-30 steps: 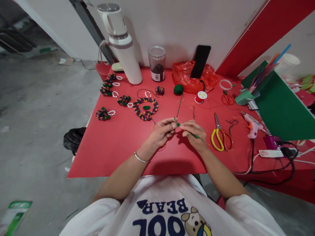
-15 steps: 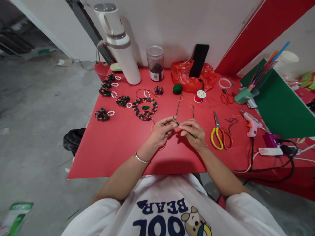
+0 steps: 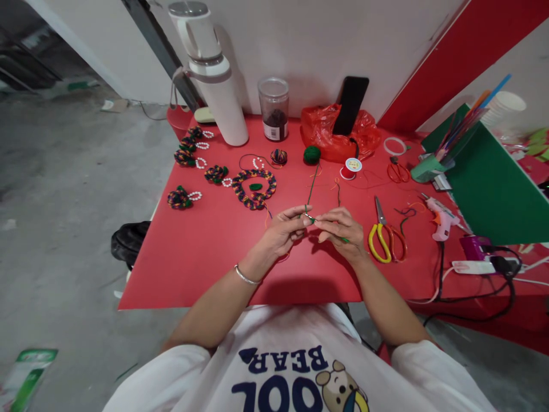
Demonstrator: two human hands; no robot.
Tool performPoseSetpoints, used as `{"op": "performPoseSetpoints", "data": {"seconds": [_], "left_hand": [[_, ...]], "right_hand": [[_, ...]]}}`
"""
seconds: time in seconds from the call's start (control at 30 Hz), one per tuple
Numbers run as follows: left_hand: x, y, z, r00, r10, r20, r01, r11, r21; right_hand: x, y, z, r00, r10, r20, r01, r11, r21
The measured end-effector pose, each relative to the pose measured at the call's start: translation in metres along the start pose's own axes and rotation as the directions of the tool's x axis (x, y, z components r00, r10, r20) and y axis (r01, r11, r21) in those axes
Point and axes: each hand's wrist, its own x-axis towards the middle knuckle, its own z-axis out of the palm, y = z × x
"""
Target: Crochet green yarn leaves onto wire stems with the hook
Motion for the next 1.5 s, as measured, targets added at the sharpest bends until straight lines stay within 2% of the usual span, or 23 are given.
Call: {"op": "performPoseSetpoints", "data": {"seconds": [0.2, 0.5, 0.77, 1.2, 1.5], "left_hand": [[-0.001, 0.003, -0.002, 1.000, -0.010, 0.007, 0.010, 1.000, 0.001], [-0.001, 0.006, -0.002, 1.000, 0.006, 0.016, -0.007, 1.000, 0.024], [-0.001, 0.008, -0.003, 0.999, 0.037, 0.029, -0.037, 0.999, 0.015], [-0.001, 0.013, -0.005, 0.996, 0.074, 0.040, -0.077, 0.993, 0.088], [0.000, 0.016, -0.013, 0.996, 0.003, 0.094, -0.016, 0.989, 0.145]], "right_hand": [[0.005, -0.006, -0.006, 1.000, -0.021, 0.017, 0.019, 0.997, 0.077], [0.007, -0.009, -0.013, 0.997, 0.028, 0.072, -0.033, 0.997, 0.068], [0.007, -0.012, -0.015, 0.999, 0.017, 0.036, -0.020, 0.996, 0.089], [0.011, -0.013, -0.018, 0.998, -0.015, 0.058, 0.008, 0.993, 0.122], [0.008, -0.006, -0.019, 0.991, 0.033, 0.127, -0.062, 0.971, 0.231]]}}
